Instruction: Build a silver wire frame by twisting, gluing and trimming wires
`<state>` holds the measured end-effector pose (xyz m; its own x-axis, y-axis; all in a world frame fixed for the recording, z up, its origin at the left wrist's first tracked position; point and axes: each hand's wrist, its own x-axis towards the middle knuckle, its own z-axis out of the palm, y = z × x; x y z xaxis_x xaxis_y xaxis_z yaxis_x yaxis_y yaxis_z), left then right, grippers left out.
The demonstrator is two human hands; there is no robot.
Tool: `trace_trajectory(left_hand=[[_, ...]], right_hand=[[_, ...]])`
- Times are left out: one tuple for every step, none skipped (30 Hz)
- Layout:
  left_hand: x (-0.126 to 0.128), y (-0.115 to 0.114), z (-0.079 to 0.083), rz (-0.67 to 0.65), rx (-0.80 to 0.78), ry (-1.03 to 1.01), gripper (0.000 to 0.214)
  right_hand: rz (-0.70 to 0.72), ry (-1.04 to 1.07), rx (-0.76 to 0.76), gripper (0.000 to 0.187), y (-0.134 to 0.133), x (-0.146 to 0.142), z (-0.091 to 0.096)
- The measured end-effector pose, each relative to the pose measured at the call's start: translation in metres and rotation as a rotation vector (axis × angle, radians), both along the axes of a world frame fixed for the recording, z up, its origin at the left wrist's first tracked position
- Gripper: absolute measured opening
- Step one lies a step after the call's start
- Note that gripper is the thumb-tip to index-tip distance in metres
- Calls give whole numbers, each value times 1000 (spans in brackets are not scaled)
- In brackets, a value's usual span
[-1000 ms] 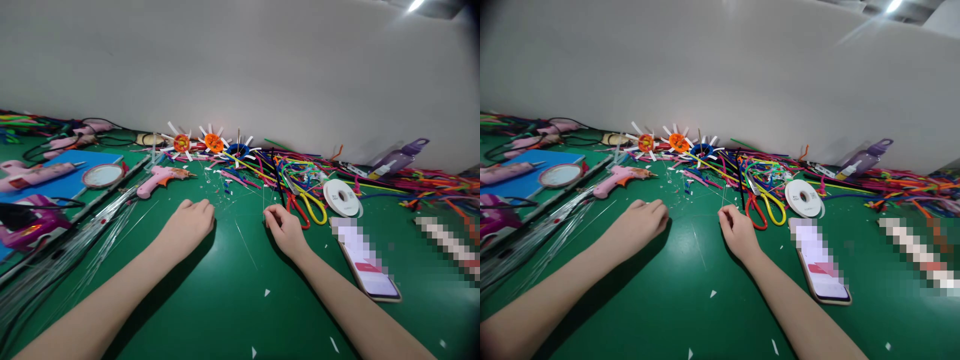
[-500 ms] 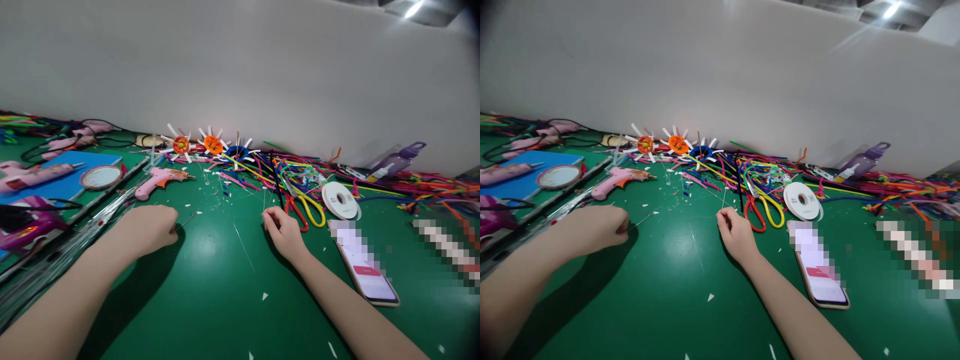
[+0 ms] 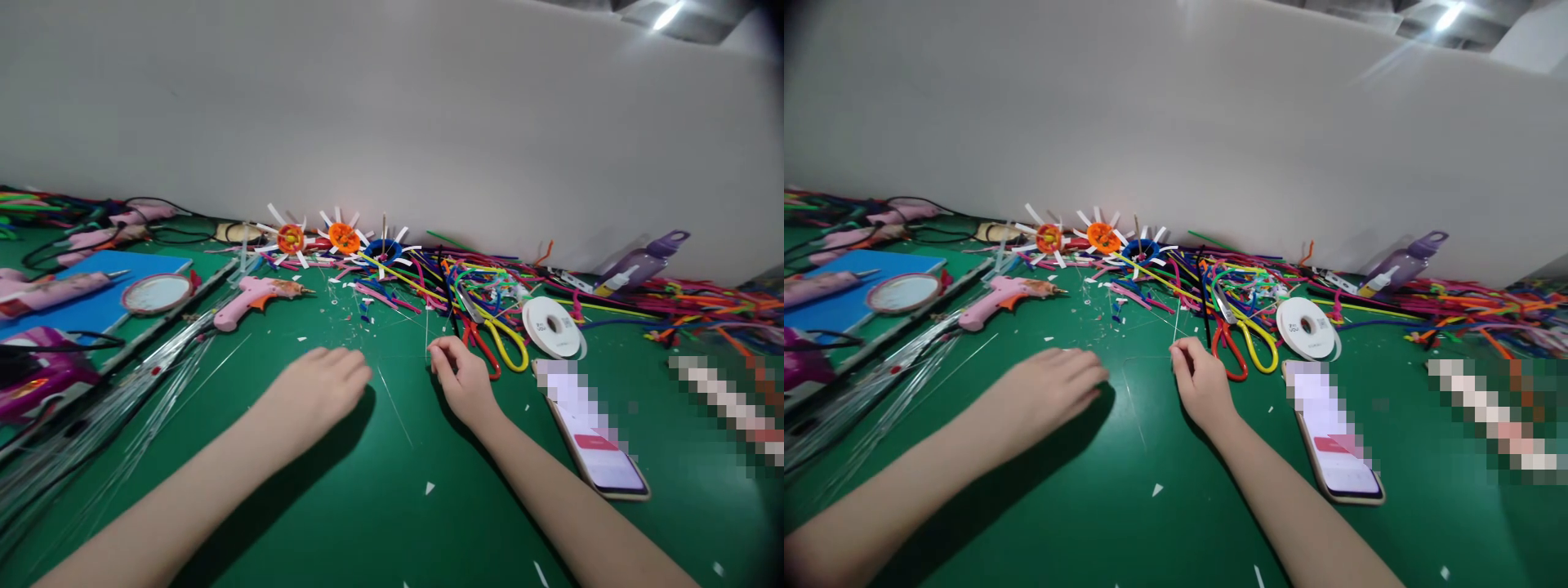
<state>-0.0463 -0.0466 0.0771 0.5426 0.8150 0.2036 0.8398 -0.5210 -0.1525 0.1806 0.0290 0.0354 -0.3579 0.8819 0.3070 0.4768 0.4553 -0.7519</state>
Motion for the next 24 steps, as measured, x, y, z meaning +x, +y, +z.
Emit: trace_trajectory(left_hand=[[11, -1, -4, -104, 0, -9, 16], [19, -3, -9, -193, 1, -29, 18], [27, -5, -13, -263, 15, -63, 20], [32, -6, -17, -319, 18, -98, 22], [36, -8, -21, -363, 14, -129, 23], [38, -9, -24, -394, 8, -158, 25], [39, -10, -27, -415, -2, -178, 26], [39, -10, -29, -426, -12, -190, 27], [38, -10, -30, -431, -18, -199, 28], [37, -9, -31, -433, -22, -205, 28], [35, -9, -31, -434, -29, -210, 27], [33, -9, -31, -435, -42, -214, 26], [31, -8, -30, -433, -60, -219, 25], [29, -8, -29, -431, -78, -226, 24], [27, -8, -28, -427, -99, -233, 24], [25, -8, -26, -421, -117, -240, 23], [24, -8, -25, -415, -132, -249, 22], [24, -8, -24, -409, -141, -260, 22], [23, -8, -23, -405, -150, -270, 22], [23, -8, -23, -404, -158, -281, 22], [23, -9, -23, -407, -164, -290, 22], [23, -9, -23, -410, -169, -298, 22], [24, -9, -23, -415, -171, -303, 23], [24, -10, -24, -417, -170, -306, 22]], right_hand=[[3, 7, -6, 18, 0, 0, 0], [7, 14, -11, 18, 0, 0, 0], [12, 21, -13, 18, 0, 0, 0], [17, 26, -14, 19, 0, 0, 0], [21, 30, -13, 19, 0, 0, -1], [24, 36, -12, 19, -1, -1, -1], [27, 41, -11, 20, -1, -1, -1], [27, 46, -10, 20, -2, -2, -1], [26, 50, -8, 21, -2, -2, -1], [22, 50, -5, 21, -3, -2, -1], [17, 47, 2, 21, -3, -2, -1], [11, 40, 17, 21, -3, -2, 0], [1, 31, 43, 21, -2, -1, 1], [-12, 21, 89, 20, -1, 1, 2], [-28, 6, 151, 20, 1, 4, 3], [-41, -14, 222, 19, 4, 6, 4], [-55, -34, 304, 18, 7, 10, 5], [-62, -63, 364, 17, 11, 13, 5], [-66, -82, 397, 17, 15, 16, 5], [-87, -75, 406, 18, 18, 18, 5], [-109, -56, 399, 19, 22, 20, 4], [-122, -36, 383, 20, 24, 21, 2], [-133, -14, 363, 21, 26, 21, 1], [-135, 4, 344, 21, 27, 21, 0]])
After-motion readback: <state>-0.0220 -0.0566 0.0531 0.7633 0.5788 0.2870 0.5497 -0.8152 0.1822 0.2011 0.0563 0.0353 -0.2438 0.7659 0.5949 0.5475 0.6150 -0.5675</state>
